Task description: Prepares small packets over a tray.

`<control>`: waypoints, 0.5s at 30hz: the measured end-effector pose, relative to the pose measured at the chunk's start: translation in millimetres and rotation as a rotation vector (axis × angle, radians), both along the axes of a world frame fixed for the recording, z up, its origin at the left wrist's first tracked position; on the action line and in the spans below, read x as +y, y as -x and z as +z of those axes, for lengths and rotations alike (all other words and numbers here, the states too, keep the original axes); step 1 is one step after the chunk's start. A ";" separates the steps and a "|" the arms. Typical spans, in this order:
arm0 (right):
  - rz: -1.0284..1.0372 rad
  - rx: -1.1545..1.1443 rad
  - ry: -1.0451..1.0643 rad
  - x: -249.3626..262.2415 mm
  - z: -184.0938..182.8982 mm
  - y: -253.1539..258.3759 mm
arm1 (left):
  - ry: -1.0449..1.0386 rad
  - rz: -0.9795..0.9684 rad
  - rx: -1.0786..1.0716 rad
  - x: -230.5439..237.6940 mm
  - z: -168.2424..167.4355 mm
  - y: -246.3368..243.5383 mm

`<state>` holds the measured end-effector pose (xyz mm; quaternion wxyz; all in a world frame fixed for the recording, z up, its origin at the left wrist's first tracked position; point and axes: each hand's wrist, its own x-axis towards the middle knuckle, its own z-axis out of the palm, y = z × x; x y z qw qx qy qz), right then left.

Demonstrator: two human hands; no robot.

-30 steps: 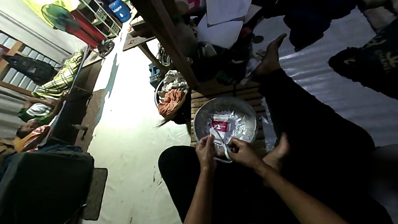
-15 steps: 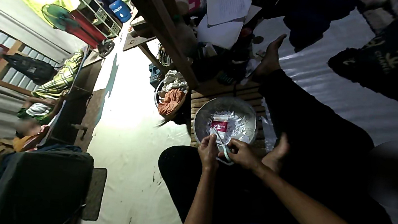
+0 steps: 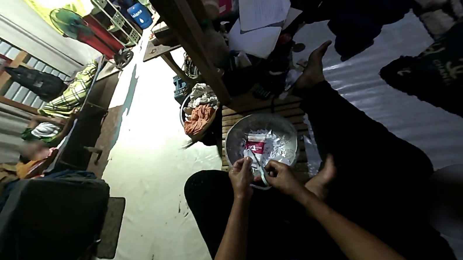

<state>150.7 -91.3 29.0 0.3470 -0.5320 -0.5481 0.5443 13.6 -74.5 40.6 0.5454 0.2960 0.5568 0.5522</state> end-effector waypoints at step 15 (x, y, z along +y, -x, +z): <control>-0.039 -0.006 0.008 4.9 2.1 -2.9 | -0.010 -0.023 -0.027 -2.9 -1.5 -1.1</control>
